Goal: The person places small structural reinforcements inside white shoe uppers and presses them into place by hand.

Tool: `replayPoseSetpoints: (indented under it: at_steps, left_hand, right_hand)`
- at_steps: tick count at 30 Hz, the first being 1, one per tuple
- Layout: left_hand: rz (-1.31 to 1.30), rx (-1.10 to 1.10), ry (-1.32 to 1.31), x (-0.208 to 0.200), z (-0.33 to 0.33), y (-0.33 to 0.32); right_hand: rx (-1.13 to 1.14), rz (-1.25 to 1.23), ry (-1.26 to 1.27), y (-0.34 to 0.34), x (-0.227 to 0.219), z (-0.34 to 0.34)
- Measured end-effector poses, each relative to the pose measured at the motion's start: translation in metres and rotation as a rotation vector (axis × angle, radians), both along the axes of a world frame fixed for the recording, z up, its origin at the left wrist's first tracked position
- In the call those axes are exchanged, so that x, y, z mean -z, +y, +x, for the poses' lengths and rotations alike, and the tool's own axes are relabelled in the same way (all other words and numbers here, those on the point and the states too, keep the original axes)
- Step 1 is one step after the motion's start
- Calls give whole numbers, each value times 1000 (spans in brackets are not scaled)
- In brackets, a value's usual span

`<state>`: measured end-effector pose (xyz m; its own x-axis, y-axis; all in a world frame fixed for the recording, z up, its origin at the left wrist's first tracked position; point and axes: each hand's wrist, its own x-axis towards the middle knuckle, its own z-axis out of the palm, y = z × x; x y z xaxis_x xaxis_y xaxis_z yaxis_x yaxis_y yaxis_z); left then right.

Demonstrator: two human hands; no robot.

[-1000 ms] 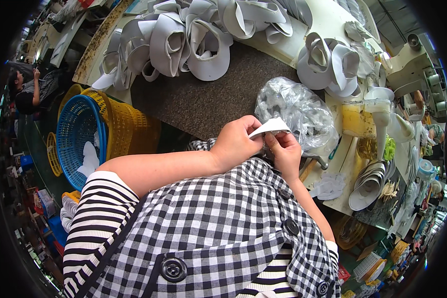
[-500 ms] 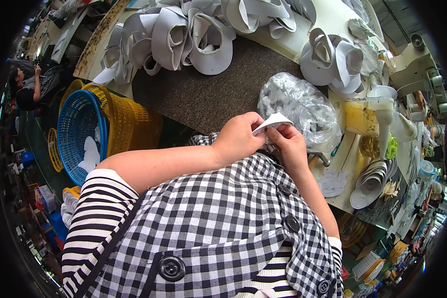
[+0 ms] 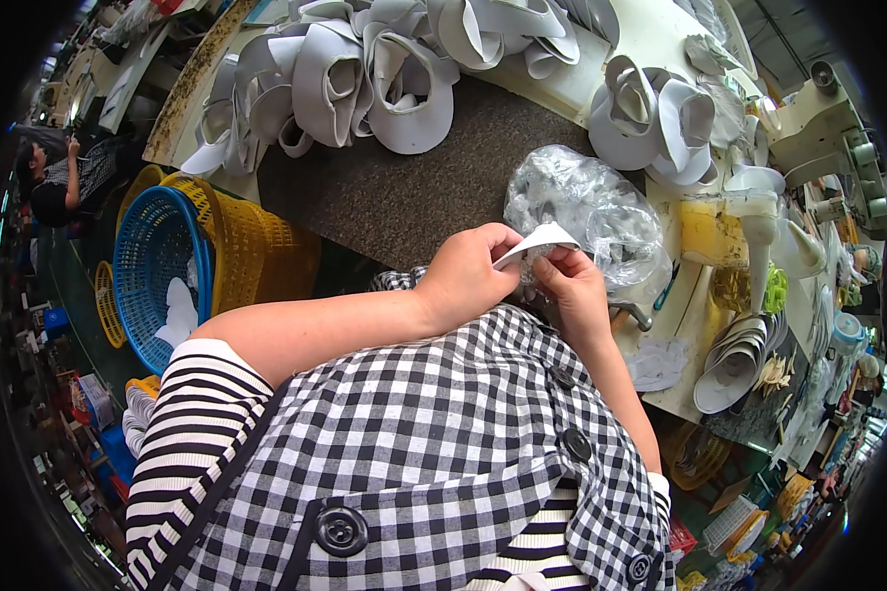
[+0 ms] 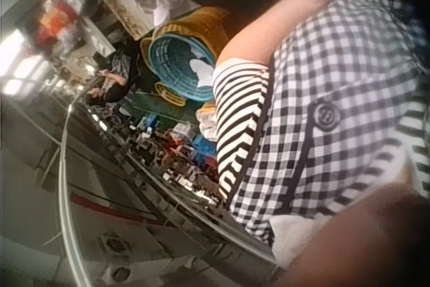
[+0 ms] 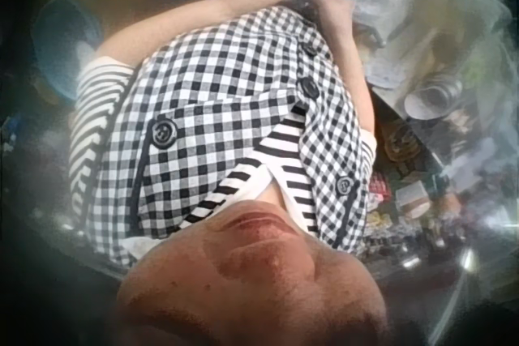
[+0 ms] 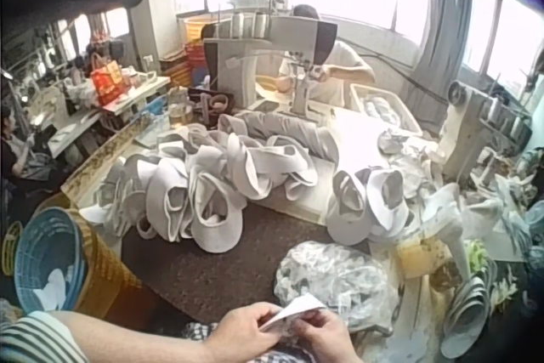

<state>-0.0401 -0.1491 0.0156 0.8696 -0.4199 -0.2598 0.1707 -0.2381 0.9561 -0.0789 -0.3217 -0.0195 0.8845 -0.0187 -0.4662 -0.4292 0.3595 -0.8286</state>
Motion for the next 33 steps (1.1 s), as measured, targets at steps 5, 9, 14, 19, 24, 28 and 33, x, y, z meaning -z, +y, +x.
replayPoseSetpoints:
  at_steps: [5, 9, 14, 19, 24, 28, 33]
  left_hand:
    - [-30, -26, -33, 6, -2, -1]
    - [19, 13, -56, 3, -1, -2]
    - [173, 87, -368, -1, 3, -2]
    - [201, 95, -862, -21, 8, -8]
    - [430, 128, -1210, -36, 17, 4]
    - [396, 211, -1314, -27, 15, 1]
    - [60, 88, -823, -42, 12, 29]
  right_hand:
    - [2, 18, 9, 0, 7, 0]
    - [-81, -16, 18, -4, 11, 2]
    - [-41, -68, 21, 1, 2, 9]
    - [213, 177, -150, 7, -37, 20]
    - [-12, 630, -337, -4, -80, 9]
    - [190, 550, -196, -1, -60, 10]
    - [242, 352, -230, -4, -58, 14]
